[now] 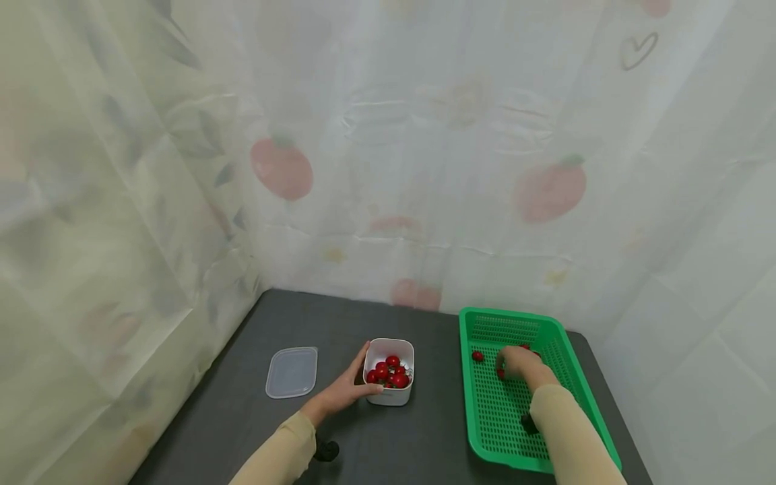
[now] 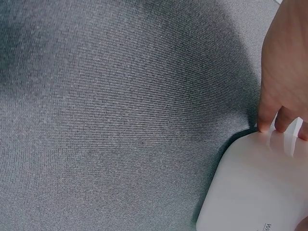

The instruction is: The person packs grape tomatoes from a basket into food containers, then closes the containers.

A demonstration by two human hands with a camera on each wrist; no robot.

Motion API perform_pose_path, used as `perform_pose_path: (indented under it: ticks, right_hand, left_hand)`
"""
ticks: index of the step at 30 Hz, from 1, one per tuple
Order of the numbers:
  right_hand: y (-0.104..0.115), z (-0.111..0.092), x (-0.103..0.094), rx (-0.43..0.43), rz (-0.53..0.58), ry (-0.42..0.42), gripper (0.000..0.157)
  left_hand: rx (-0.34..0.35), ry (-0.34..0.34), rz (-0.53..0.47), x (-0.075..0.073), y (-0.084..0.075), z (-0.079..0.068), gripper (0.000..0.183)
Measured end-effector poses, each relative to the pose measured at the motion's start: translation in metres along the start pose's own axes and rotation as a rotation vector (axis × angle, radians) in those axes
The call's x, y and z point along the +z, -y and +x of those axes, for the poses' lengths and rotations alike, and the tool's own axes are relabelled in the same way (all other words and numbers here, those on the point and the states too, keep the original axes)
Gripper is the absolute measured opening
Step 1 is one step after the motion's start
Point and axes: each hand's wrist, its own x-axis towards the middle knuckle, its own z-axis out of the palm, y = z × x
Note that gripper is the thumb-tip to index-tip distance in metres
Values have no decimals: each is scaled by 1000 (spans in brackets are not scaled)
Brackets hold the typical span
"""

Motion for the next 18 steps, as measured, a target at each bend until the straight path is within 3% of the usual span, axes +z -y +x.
perform_pose_path:
  ticks: [18]
  right_hand:
    - [-6, -5, 2, 28, -39, 29, 19]
  left_hand:
    - [-8, 11, 16, -1, -3, 2, 106]
